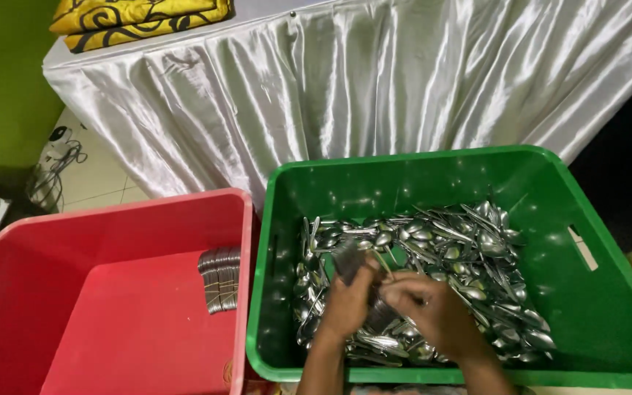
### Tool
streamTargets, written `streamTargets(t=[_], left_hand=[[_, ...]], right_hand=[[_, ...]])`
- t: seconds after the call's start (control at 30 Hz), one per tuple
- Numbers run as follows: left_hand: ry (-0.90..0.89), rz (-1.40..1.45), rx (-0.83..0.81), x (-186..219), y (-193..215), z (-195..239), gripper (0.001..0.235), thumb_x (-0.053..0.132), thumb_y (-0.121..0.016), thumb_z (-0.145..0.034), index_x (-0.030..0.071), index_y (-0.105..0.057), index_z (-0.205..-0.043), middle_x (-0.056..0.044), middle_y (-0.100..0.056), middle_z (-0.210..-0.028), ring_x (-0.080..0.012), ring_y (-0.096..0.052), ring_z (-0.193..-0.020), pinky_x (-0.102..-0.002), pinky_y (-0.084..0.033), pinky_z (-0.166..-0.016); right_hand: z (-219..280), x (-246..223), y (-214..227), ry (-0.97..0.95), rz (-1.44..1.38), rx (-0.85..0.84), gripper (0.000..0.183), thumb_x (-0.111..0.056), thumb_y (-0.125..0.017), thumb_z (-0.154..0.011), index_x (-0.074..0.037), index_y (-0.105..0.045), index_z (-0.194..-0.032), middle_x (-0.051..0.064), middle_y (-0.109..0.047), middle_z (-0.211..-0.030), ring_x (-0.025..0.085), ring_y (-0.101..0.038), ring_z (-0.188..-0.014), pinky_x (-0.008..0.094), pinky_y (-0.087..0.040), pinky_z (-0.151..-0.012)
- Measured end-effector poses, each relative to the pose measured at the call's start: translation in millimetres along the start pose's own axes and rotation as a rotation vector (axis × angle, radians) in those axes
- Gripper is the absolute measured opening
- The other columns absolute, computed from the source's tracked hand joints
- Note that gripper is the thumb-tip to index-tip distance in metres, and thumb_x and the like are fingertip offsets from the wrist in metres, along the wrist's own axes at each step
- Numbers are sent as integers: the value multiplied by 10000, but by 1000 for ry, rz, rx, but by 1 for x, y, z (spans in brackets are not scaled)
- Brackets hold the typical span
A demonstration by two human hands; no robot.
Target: The person gathers loose metal spoons from a green bin, aligns them into neat stacks, and secures each stack with a rubber band. The person then places the finished bundles into a red bin. The process repeats throughout the clip.
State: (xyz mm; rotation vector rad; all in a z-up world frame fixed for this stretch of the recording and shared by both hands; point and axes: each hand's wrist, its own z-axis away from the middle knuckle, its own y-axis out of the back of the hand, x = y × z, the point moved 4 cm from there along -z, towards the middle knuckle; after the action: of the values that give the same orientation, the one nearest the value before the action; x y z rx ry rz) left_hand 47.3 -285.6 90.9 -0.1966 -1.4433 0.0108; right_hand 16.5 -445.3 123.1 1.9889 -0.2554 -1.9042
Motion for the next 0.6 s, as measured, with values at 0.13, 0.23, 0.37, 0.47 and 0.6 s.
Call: streamTargets(t=[0.13, 0.23, 0.37, 0.47, 0.6], left_hand=[[-57, -156, 34, 22, -6, 23, 186, 239, -630, -931, 73, -705, -966, 5, -618, -737, -134, -540, -663, -281, -458, -619], [-184, 50, -127, 20, -9, 25, 149, 192, -619, -964, 54, -673, -959, -10, -641, -795, -117, -592, -677, -265, -492, -643], [-145, 98, -136, 6, -9, 20, 206, 169, -579, -981, 25, -655, -1107, -37, -637, -821, -150, -632, -695, -285, -535, -658], [-124, 79, -111, 6, -12, 19, 222, 180, -594, -968, 24, -652, -1114, -39, -634, -814, -148, -630, -669, -284, -532, -646], [-134, 144, -102, 6, -19, 18, 139, 136, -612, -946, 39, -655, -1036, -28, -615, -783, -134, -581, -658, -275, -530, -624]], right_hand=[[-3, -37, 11, 66, -35, 220, 171, -165, -701, -893, -22, -695, -986, 97, -794, -818, 163, -730, -669, 259, -601, -612], [-3, -34, 7, -327, -124, -57, 380, -250, -600, -929, -40, -785, -1185, 134, -837, -954, 218, -769, -783, 329, -601, -700], [-14, 13, 23, -10, -723, -8, 215, -123, -579, -971, 50, -704, -997, 201, -733, -915, 275, -664, -876, 413, -515, -837], [-11, 9, 19, 189, -1273, -183, 263, -143, -474, -1052, 61, -624, -1121, 132, -646, -852, 245, -609, -824, 412, -487, -868], [-14, -18, 6, 209, -1343, -346, 513, -22, -414, -984, 55, -446, -1491, 88, -513, -746, 95, -385, -541, 215, -366, -460]])
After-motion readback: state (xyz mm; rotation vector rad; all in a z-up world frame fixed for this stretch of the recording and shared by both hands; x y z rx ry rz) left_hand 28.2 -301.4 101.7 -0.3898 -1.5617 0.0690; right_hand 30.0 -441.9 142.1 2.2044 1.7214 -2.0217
